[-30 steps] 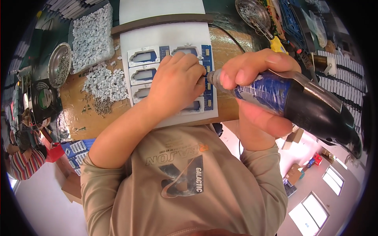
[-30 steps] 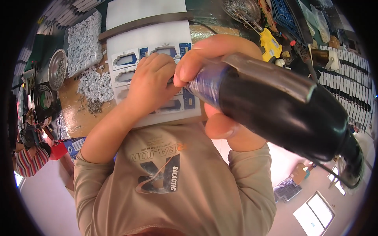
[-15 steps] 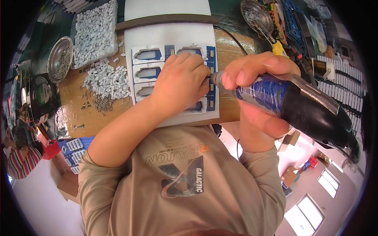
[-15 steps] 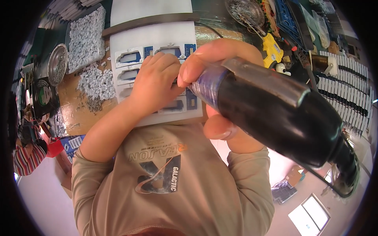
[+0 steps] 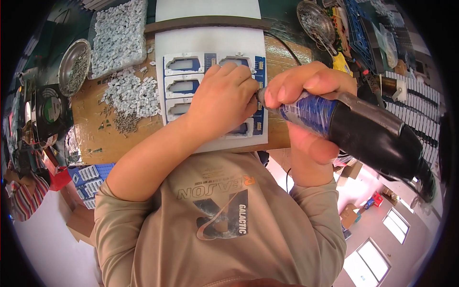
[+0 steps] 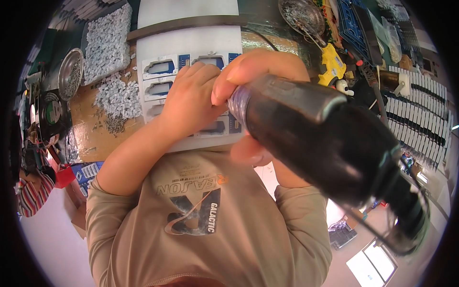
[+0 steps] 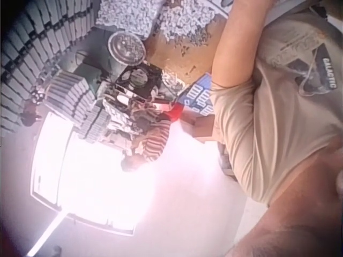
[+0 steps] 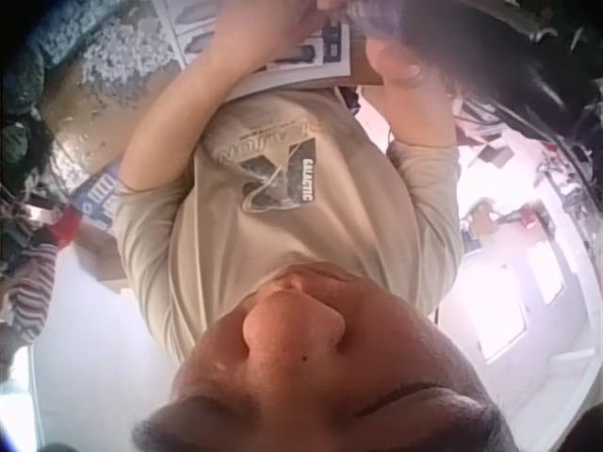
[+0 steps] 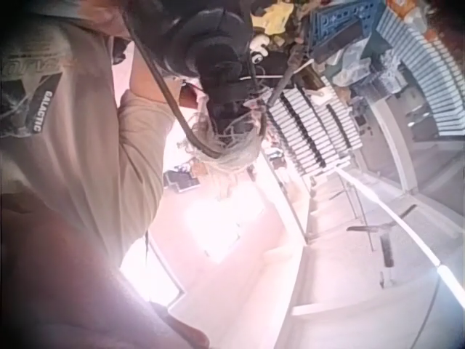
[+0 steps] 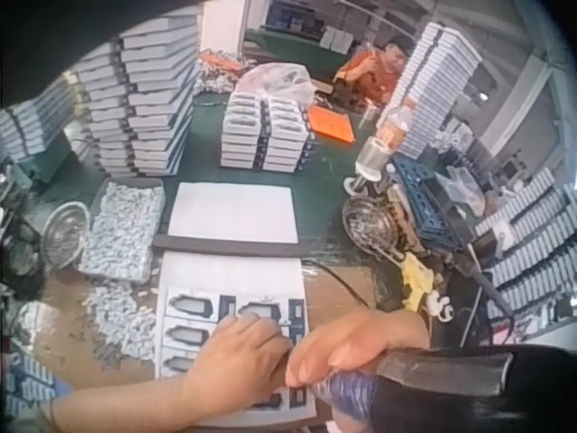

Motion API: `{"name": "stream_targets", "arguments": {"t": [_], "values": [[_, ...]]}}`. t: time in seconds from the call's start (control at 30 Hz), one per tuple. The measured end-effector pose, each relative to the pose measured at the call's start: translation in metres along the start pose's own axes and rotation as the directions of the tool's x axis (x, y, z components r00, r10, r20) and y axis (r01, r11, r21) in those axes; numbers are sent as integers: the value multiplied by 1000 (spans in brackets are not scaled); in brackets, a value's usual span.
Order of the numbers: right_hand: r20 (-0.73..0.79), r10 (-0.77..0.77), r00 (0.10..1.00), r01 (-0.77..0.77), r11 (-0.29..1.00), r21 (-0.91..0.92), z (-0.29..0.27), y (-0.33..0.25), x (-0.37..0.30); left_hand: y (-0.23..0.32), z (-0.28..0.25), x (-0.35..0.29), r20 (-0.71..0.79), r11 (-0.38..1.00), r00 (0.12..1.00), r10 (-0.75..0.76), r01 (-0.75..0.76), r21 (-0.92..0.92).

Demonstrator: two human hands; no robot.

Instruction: The person assembles small plastic components into blue rectangular housings using a handheld electric screwdriver.

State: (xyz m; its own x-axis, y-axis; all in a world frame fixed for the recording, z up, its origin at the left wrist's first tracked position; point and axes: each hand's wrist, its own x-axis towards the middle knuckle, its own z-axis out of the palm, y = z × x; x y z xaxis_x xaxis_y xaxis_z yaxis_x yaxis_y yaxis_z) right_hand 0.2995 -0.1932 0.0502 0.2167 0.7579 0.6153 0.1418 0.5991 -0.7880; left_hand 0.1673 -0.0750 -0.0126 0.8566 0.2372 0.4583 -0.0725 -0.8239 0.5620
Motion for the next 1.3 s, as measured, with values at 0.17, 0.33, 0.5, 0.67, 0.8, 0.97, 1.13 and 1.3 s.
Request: {"name": "stream_targets", "arguments": {"t": [0.17,0.33,0.5,0.67,0.8,0.97,1.13,1.3], "values": [[-31,23,999,-21,998,58,-1,4,0,0,-1,0,25,1000,1000,-16,16,-11],[-25,11,1000,-11,999,31,0,5,-6,-3,1,0,19,1000,1000,1,0,-24],[-68,-33,997,33,999,0,3,-3,-8,-1,-1,-1,21,999,1000,-7,8,-40],[-127,-127,984,139,986,92,-11,-10,-13,0,-47,-23,-12,999,1000,-10,10,-53],[-189,-92,978,93,996,0,-33,-15,-36,-24,-98,-63,-74,965,982,-173,184,185],[-281,4,960,14,998,62,-30,-7,-56,-36,-121,-112,-69,902,941,-330,336,270],[-298,44,954,-22,997,79,-24,0,-63,-35,-112,-111,-59,915,959,-278,283,287],[-330,64,942,-109,987,-119,-19,0,-62,-35,-110,-113,-10,895,966,-258,242,374]]}}
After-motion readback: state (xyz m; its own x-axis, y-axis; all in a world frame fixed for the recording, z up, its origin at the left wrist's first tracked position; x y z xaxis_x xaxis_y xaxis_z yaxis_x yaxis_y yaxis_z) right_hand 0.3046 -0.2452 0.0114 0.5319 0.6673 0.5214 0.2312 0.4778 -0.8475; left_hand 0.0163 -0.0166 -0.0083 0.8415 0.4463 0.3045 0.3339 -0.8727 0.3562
